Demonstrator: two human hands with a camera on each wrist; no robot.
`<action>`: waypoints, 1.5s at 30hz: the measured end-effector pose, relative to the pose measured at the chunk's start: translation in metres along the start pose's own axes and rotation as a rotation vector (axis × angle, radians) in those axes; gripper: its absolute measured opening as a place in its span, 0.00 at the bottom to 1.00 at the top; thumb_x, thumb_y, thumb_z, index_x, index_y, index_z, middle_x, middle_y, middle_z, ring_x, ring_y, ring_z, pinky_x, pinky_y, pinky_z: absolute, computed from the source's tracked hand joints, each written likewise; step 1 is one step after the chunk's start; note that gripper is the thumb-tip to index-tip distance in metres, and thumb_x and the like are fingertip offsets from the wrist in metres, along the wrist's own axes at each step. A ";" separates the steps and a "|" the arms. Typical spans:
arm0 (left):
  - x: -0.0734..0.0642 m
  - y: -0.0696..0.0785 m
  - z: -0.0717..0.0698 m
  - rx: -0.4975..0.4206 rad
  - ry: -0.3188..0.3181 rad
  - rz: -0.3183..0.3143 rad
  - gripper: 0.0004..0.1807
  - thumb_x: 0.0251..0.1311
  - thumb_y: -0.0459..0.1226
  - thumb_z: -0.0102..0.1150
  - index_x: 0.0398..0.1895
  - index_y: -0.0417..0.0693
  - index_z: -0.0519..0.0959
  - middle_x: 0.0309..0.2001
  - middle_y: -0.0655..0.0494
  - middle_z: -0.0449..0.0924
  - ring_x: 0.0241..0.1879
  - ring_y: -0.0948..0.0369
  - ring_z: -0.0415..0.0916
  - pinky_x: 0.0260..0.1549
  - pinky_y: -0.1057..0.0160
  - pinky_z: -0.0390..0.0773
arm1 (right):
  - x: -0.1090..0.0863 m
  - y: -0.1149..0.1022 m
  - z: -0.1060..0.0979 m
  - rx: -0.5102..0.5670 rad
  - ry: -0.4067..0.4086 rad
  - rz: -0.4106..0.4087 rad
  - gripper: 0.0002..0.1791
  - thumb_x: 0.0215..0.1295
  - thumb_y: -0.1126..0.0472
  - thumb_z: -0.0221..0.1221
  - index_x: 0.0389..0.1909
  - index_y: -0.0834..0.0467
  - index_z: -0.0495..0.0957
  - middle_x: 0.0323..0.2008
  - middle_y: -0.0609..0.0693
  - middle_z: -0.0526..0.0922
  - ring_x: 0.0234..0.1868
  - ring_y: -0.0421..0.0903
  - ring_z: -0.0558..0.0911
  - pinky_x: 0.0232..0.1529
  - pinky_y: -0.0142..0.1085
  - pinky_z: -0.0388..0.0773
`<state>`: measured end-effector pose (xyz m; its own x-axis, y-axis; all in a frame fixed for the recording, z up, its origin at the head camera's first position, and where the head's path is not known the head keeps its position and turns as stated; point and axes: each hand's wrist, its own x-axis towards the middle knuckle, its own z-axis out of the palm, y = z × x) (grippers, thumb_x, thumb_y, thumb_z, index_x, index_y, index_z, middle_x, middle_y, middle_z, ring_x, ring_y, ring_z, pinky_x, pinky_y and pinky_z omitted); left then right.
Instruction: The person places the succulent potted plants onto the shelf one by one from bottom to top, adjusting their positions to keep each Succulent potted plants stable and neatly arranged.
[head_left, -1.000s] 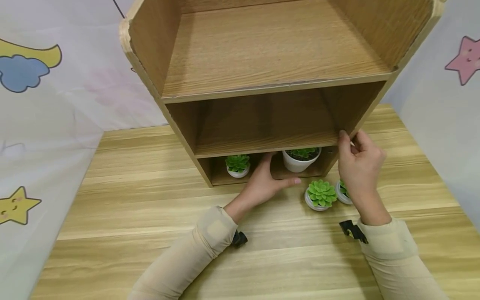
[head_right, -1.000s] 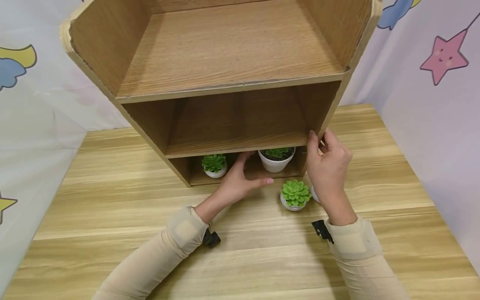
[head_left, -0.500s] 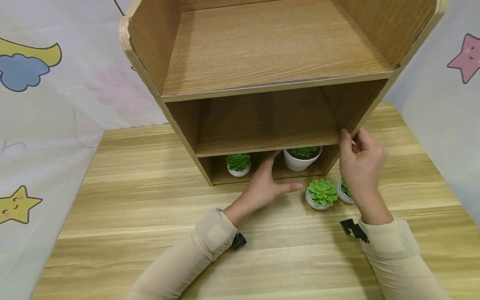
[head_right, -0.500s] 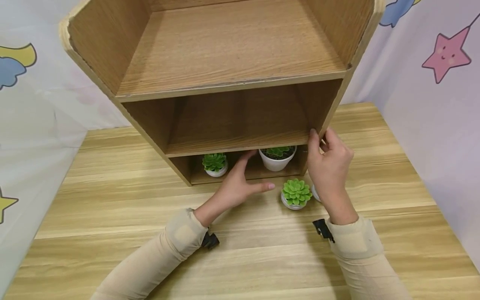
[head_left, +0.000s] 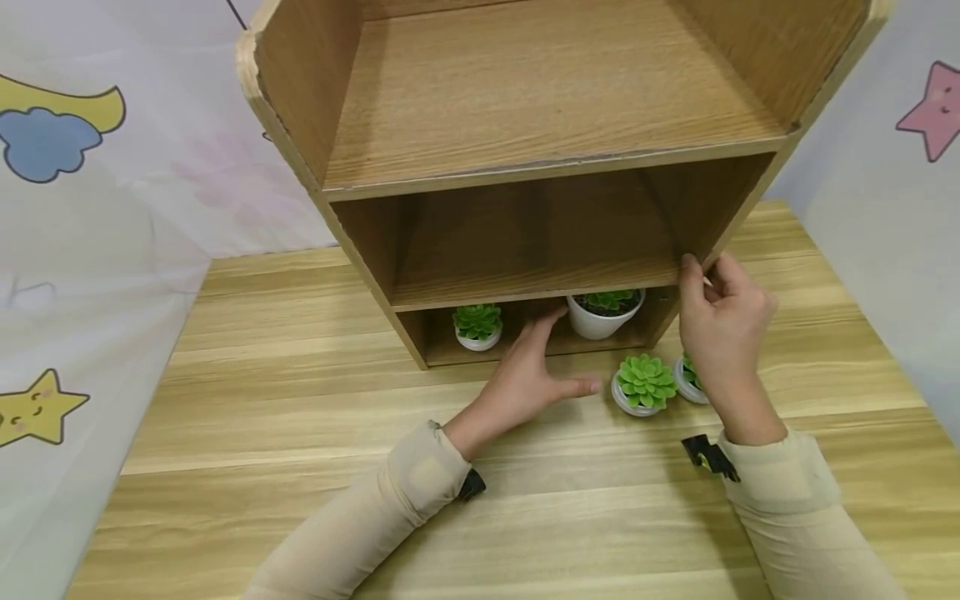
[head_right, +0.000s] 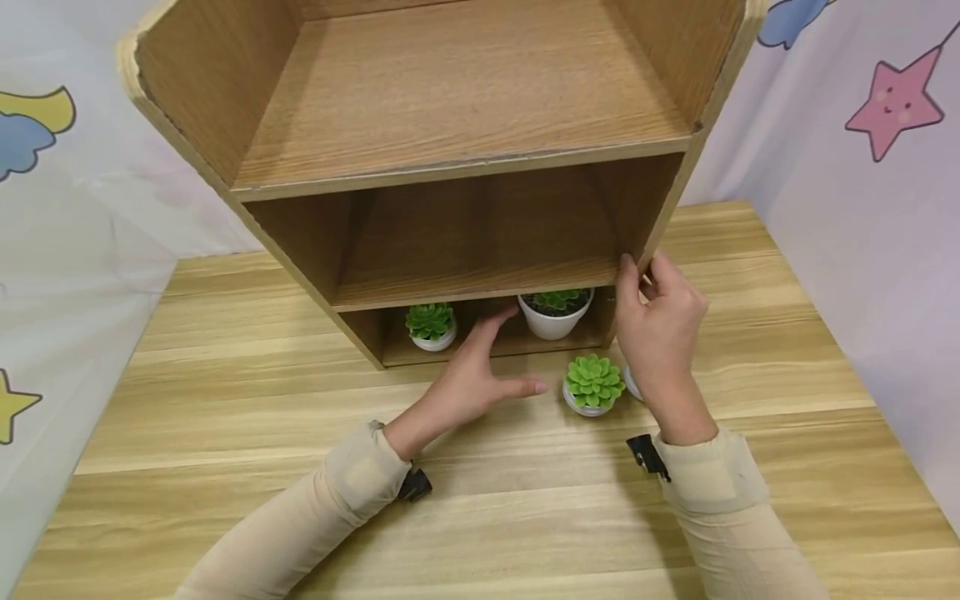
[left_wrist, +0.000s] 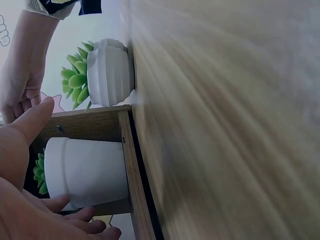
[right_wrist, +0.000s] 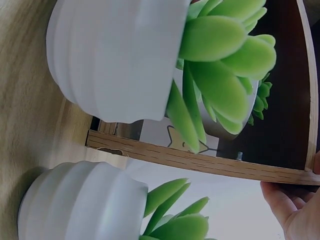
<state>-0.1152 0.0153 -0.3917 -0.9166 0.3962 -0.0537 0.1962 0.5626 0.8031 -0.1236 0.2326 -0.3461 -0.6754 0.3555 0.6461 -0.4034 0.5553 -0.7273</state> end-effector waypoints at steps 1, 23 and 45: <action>-0.001 0.000 0.000 0.010 -0.001 0.007 0.58 0.44 0.57 0.76 0.77 0.61 0.53 0.71 0.55 0.59 0.68 0.54 0.59 0.62 0.49 0.64 | 0.000 0.000 0.000 0.001 0.000 0.002 0.12 0.68 0.67 0.56 0.44 0.69 0.84 0.39 0.61 0.85 0.39 0.35 0.84 0.36 0.23 0.78; -0.017 0.010 0.008 0.038 -0.115 0.081 0.57 0.43 0.57 0.77 0.76 0.57 0.57 0.71 0.61 0.59 0.67 0.59 0.61 0.61 0.55 0.66 | 0.000 0.002 0.002 -0.006 0.008 0.058 0.11 0.68 0.66 0.57 0.44 0.66 0.85 0.40 0.57 0.86 0.40 0.37 0.84 0.36 0.23 0.78; -0.002 0.012 0.018 0.088 -0.194 0.136 0.53 0.44 0.56 0.76 0.74 0.54 0.61 0.68 0.56 0.64 0.64 0.59 0.65 0.59 0.59 0.68 | 0.000 0.001 0.001 -0.008 0.000 0.023 0.13 0.69 0.65 0.56 0.46 0.67 0.84 0.41 0.58 0.85 0.42 0.40 0.84 0.38 0.25 0.78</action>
<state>-0.1045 0.0348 -0.3927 -0.7971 0.6000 -0.0686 0.3508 0.5524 0.7562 -0.1245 0.2328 -0.3465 -0.6845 0.3682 0.6292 -0.3830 0.5528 -0.7401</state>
